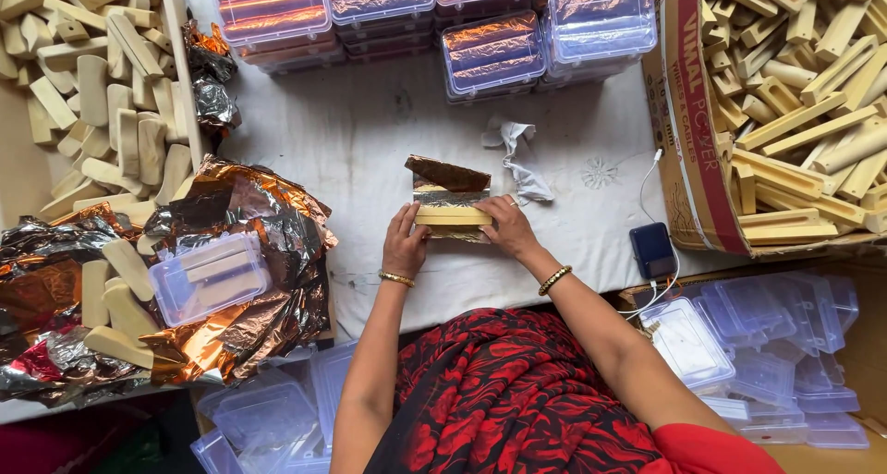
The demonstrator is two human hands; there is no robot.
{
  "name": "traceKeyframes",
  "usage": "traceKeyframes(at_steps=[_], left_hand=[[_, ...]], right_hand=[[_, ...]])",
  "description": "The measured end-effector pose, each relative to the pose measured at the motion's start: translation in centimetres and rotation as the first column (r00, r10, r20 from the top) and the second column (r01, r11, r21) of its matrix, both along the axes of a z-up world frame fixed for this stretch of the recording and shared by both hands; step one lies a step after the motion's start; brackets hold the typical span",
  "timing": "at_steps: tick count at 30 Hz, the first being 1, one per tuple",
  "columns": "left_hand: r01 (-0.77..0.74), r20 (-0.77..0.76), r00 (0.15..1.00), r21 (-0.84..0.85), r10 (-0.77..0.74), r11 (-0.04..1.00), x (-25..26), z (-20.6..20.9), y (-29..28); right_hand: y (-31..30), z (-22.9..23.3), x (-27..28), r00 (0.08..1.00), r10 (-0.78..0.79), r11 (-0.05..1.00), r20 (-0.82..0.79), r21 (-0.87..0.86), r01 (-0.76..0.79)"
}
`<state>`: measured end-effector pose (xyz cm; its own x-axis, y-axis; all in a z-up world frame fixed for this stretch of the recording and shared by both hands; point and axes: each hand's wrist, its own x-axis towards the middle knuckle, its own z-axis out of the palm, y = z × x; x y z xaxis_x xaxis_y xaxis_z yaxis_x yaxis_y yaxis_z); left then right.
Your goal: The person wipes wooden blocks with a cloth and wraps them in foil before placing them into plastic cases and larger boxes.
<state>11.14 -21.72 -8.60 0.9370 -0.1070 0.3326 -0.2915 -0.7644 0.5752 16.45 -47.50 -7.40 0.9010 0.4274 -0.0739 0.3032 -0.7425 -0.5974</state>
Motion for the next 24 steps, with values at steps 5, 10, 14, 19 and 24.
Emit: traceKeyframes(at_steps=[5, 10, 14, 19, 24], left_hand=[[0.041, -0.053, 0.998, -0.026, -0.042, 0.999, 0.9, 0.2, 0.3], [0.039, -0.115, 0.992, -0.063, -0.046, 0.997, 1.4, 0.2, 0.5], [0.022, -0.151, 0.988, -0.124, -0.041, 0.992, 1.7, 0.2, 0.4], [-0.007, -0.176, 0.984, -0.155, -0.021, 0.988, 1.9, 0.3, 0.4], [-0.051, -0.220, 0.975, -0.170, 0.012, 0.984, 2.2, 0.2, 0.6]], right_hand=[[0.1, 0.8, 0.3, 1.000, 0.010, 1.000, -0.007, 0.028, -0.009], [-0.2, 3.1, -0.2, 0.997, 0.048, 0.979, -0.054, 0.200, -0.037], [-1.0, 0.6, -1.0, 0.999, -0.030, 0.986, -0.030, 0.163, 0.035], [-0.5, 0.1, -0.7, 0.986, -0.160, 0.958, -0.037, 0.237, 0.164], [-0.4, -0.5, -0.2, 0.964, -0.229, 0.923, -0.138, 0.283, 0.260]])
